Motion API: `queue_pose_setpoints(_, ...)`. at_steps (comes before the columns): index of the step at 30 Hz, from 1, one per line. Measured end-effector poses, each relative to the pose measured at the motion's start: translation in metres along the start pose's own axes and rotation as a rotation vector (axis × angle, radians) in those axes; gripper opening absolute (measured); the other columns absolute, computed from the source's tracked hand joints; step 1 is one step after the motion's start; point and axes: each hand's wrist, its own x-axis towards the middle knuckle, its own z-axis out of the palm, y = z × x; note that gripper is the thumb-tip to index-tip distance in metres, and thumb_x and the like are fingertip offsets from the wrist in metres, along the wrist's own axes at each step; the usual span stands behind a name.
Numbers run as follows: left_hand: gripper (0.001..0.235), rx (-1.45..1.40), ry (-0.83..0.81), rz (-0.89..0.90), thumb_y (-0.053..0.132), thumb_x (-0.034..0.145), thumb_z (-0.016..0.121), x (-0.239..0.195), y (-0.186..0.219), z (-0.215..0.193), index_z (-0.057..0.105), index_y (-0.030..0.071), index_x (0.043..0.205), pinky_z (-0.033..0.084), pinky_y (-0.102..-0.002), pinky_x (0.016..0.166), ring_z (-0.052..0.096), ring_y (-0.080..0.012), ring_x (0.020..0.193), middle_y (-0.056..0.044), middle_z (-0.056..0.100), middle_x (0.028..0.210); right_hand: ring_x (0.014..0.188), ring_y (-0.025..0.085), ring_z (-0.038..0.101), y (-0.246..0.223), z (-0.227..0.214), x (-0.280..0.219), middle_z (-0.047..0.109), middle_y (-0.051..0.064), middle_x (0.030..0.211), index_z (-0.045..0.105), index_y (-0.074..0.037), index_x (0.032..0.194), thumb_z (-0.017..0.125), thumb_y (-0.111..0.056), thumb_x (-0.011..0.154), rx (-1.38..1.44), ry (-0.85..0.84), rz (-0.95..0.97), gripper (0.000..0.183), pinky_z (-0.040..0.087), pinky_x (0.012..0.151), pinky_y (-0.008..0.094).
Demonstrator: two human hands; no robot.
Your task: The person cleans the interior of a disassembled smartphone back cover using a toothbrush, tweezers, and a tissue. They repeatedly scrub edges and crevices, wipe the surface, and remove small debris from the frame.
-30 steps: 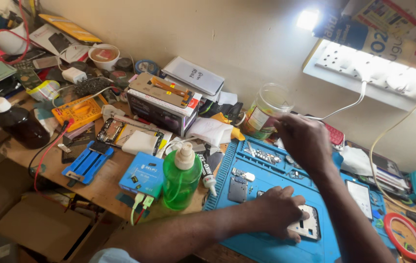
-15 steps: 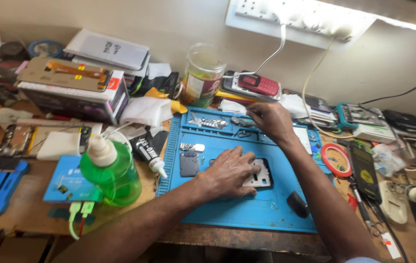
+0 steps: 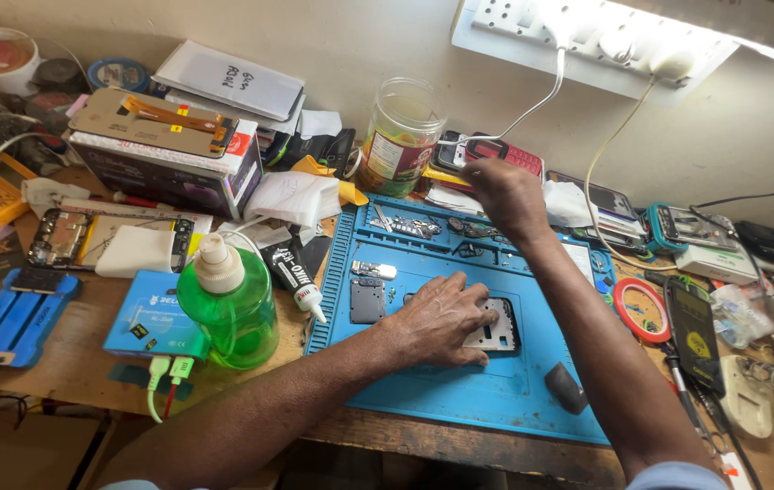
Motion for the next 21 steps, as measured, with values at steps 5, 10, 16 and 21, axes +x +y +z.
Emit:
queue_pose_setpoints(5, 0.062, 0.029, -0.036, -0.009, 0.055, 0.072, 0.083, 0.005, 0.005, -0.006, 0.074, 0.012, 0.115, 0.052, -0.049, 0.085, 0.057, -0.0333, 0.101, -0.014, 0.061, 0.111, 0.078, 0.030, 0.073, 0.017, 0.004, -0.014, 0.075, 0.012, 0.095, 0.074, -0.017, 0.110, 0.065, -0.013, 0.097, -0.040, -0.053, -0.169, 0.017, 0.057, 0.065, 0.041)
queue_pose_setpoints(10, 0.056, -0.077, -0.102, -0.021, 0.049, 0.076, 0.083, 0.001, 0.005, -0.017, 0.072, 0.014, 0.119, 0.051, -0.048, 0.087, 0.056, -0.0330, 0.100, -0.013, 0.061, 0.114, 0.064, 0.032, 0.071, 0.011, 0.045, 0.009, 0.072, 0.013, 0.082, 0.073, -0.028, 0.120, 0.060, -0.030, 0.098, -0.258, -0.425, -0.127, 0.026, 0.056, 0.053, 0.048)
queue_pose_setpoints(16, 0.065, -0.053, -0.136, -0.082, 0.050, 0.070, 0.083, 0.007, 0.012, -0.026, 0.071, 0.020, 0.126, 0.049, -0.047, 0.093, 0.056, -0.0318, 0.106, -0.010, 0.058, 0.137, 0.075, 0.030, 0.073, 0.035, 0.038, -0.006, 0.070, 0.011, 0.088, 0.065, -0.009, 0.094, 0.069, -0.024, 0.095, -0.200, -0.091, -0.203, 0.015, 0.057, 0.059, 0.043)
queue_pose_setpoints(21, 0.065, -0.006, -0.133, -0.086, 0.050, 0.072, 0.080, 0.012, 0.016, -0.030, 0.070, 0.021, 0.129, 0.051, -0.043, 0.094, 0.058, -0.0307, 0.107, -0.007, 0.060, 0.138, 0.085, 0.031, 0.073, 0.023, -0.037, -0.052, 0.074, 0.010, 0.095, 0.063, -0.009, 0.099, 0.074, -0.016, 0.090, 0.088, 0.318, 0.030, 0.017, 0.058, 0.073, 0.039)
